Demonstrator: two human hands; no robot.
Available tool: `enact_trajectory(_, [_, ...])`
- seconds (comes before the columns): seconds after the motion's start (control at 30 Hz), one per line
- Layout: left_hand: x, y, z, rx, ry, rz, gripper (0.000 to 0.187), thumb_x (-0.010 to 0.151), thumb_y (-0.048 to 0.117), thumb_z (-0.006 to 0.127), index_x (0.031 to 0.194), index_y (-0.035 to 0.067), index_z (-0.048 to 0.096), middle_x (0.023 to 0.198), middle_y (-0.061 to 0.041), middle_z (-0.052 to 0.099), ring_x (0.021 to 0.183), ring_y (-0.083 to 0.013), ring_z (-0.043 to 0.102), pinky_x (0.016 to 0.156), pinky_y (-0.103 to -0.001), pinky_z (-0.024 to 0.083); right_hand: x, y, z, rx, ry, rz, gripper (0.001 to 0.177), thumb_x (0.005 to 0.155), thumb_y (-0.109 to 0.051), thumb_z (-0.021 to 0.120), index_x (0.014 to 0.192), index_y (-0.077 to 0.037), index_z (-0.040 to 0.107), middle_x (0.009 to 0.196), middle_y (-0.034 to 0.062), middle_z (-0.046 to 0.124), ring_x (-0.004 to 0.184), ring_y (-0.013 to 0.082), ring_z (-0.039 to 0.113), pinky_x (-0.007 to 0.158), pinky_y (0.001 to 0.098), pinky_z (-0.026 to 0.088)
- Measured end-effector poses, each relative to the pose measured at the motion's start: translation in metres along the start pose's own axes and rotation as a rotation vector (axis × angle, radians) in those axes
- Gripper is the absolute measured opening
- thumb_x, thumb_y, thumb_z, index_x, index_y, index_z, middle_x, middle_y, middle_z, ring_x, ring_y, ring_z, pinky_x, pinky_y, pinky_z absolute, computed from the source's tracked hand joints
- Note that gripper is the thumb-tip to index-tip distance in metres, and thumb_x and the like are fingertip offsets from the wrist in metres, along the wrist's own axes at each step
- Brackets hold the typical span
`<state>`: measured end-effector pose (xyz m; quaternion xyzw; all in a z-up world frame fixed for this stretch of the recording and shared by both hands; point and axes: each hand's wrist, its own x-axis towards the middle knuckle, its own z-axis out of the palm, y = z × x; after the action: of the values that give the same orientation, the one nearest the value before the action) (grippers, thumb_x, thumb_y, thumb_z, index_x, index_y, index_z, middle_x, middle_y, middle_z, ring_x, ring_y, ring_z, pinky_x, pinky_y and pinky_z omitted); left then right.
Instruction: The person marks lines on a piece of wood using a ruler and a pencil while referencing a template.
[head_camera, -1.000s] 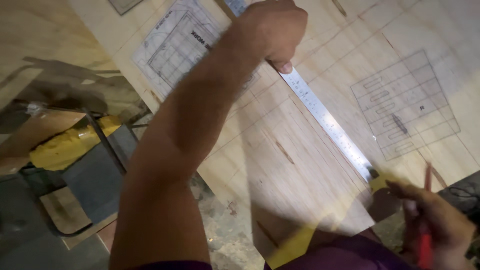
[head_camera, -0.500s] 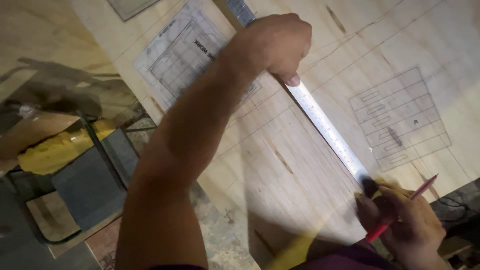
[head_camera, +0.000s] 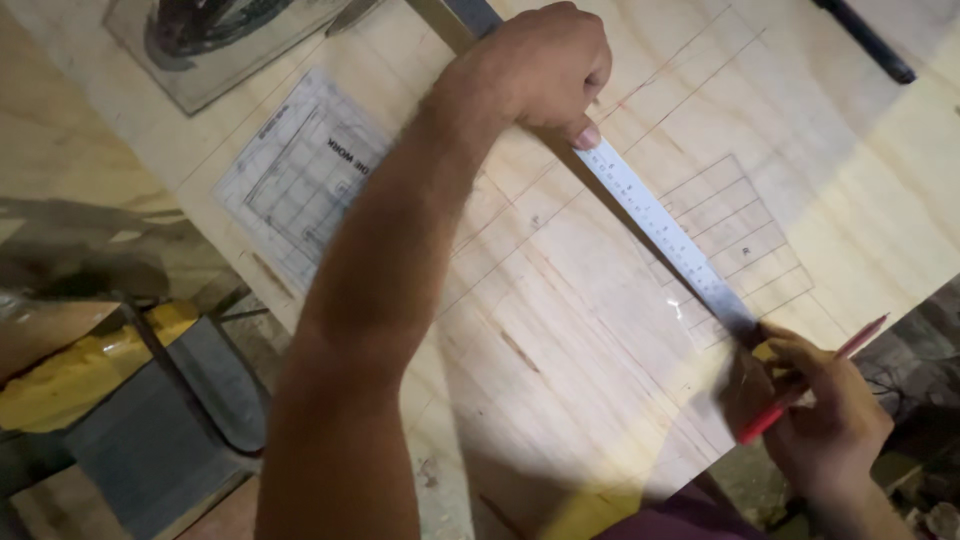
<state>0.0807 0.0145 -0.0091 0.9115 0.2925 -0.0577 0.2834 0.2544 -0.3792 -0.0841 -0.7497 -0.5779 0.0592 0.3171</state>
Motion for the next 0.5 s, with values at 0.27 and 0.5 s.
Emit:
enact_trajectory(0.27, [0.043, -0.005, 0.008, 0.075, -0.084, -0.092, 0.032, 0.068, 0.025, 0.095, 0.076, 0.005, 0.072, 0.076, -0.012, 0.072, 0.068, -0.0284, 0.069, 0.062, -0.045, 0.052, 0.014, 0.013, 0.006, 0.025, 0.017, 0.019, 0.025, 0.098, -0.005, 0.083, 0.114, 0.006, 0.068, 0.112, 0.0175, 0.075, 0.084, 0.0158, 0.074, 0.07, 0.0239, 0.059])
enact_trajectory(0.5, [0.05, -0.001, 0.014, 0.21, -0.088, -0.116, 0.039, 0.068, 0.03, 0.096, 0.085, 0.002, 0.074, 0.089, -0.015, 0.074, 0.08, -0.0321, 0.072, 0.071, -0.046, 0.057, 0.018, 0.007, 0.007, 0.031, 0.049, -0.025, 0.023, 0.099, -0.002, 0.083, 0.111, 0.008, 0.066, 0.109, 0.0206, 0.074, 0.096, 0.021, 0.076, 0.074, 0.0249, 0.061])
